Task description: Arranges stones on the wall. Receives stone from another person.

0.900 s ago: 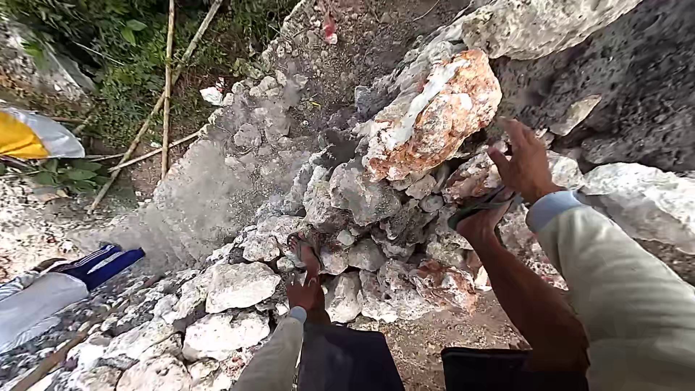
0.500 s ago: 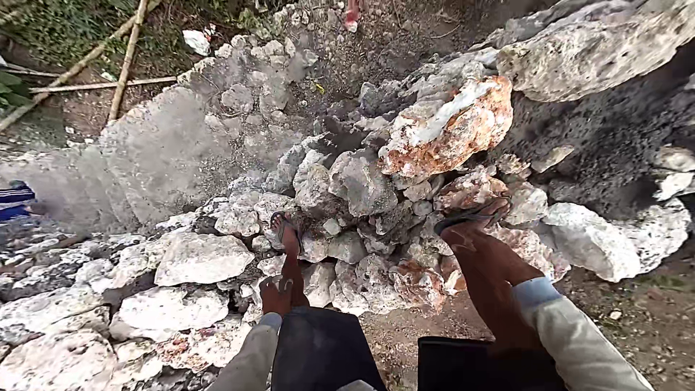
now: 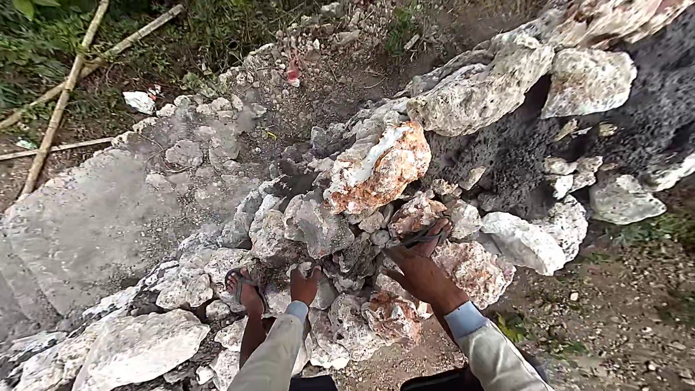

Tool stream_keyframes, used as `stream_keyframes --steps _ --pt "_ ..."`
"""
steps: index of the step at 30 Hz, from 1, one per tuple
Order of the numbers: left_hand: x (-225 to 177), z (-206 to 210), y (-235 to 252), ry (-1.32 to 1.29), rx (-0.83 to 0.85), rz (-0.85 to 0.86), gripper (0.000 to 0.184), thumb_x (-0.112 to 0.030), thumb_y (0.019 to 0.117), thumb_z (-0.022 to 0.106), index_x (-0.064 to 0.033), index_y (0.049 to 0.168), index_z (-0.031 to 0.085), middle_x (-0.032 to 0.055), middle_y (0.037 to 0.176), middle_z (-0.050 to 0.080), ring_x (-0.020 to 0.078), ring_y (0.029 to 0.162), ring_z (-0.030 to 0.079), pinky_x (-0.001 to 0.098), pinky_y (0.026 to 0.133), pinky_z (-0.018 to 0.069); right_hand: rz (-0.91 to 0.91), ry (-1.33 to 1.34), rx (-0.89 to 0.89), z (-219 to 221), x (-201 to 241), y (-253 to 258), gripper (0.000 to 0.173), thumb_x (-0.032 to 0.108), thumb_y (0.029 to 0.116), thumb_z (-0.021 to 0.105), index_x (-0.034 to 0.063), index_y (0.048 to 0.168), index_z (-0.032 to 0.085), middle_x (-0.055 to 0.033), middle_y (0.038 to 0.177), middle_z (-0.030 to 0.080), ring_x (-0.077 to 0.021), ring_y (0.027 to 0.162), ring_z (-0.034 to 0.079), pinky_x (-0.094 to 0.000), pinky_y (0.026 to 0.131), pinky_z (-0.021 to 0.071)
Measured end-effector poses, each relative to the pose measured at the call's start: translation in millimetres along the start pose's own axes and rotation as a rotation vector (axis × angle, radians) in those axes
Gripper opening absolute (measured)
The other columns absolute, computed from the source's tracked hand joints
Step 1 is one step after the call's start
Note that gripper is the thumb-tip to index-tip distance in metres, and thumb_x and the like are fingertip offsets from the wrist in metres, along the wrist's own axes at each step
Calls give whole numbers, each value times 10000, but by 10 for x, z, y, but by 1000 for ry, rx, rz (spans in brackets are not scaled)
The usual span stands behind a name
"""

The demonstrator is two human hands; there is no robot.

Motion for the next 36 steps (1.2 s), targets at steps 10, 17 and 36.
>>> stream_keyframes --steps 10,17,36 --pt "-3177 809 649 268 -27 730 1222 -475 670 936 -23 1591 273 246 1631 302 396 1512 302 554 1241 248 -77 62 12 -237 -133 -335 546 463 1048 518 115 1468 536 -190 1471 545 -400 1310 557 -583 1080 437" --pt "-3242 1063 768 343 -23 654 1167 -281 767 913 16 1598 150 311 1608 259 387 1493 335 468 1215 337 15 121 -46 -366 -650 -595 429 383 1018 620 62 1299 658 -202 1286 645 -416 1207 607 -599 1019 473" --pt "1119 -1951 -600 693 -167 -117 747 -417 906 764 -57 1494 474 333 1643 157 493 1379 458 566 1079 474 431 453 -402 -148 -414 -735 528 510 995 608 143 1374 617 -266 1263 647 -535 1137 619 -782 851 468"
Point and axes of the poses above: each hand's wrist, its own y-axis towards the middle knuckle, its own z-axis out of the palm, x = y × z, the point moved 5 cm from there along y, towards the middle knuckle
